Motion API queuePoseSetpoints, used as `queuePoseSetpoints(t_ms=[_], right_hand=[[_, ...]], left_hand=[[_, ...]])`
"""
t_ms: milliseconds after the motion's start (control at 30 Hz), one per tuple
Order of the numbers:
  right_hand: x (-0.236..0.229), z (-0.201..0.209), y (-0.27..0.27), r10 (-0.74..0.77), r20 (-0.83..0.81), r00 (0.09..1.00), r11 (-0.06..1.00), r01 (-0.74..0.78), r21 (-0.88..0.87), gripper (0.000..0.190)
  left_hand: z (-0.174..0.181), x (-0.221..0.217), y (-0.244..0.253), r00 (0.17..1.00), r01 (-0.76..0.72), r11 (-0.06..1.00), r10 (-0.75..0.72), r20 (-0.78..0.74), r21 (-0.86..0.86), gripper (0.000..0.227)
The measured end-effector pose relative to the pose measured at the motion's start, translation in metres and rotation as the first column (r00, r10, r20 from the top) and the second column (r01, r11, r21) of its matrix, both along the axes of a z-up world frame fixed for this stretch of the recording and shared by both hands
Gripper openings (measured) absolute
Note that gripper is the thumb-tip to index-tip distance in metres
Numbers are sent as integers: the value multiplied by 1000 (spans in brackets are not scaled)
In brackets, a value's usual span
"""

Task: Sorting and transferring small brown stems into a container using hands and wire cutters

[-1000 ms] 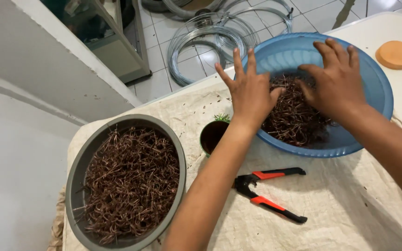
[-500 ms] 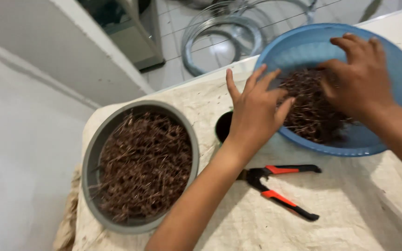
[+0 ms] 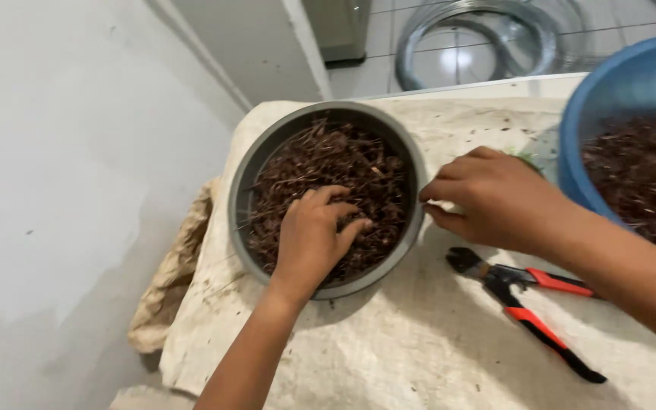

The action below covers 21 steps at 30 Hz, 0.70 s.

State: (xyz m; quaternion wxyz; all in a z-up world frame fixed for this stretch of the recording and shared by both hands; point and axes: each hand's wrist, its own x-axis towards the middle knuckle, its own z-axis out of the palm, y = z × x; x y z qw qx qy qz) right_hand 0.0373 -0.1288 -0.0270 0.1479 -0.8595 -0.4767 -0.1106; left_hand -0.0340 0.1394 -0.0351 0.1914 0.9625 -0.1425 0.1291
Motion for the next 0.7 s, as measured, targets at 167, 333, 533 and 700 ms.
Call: queuePoseSetpoints(t_ms=[167,333,533,700], right_hand=[[8,-28,61,-34,-22,999,991,31,-133,15],[19,-37,82,-99,-63,993,932,71,-357,24],[17,-26,85,-99,139,985,895,149,-421,12],[1,14,73,-288,-297,910,957,261,-126,25]], left_hand=[[7,-15,9,994,-21,1000,22,-106,11,22],[-19,-13,12,1000,-19,998,18,-15,-57,8],[-22,-12,14,999,4,990,2,42,-139,9],[-4,-16,12,993,-46,919,86,86,-392,15]])
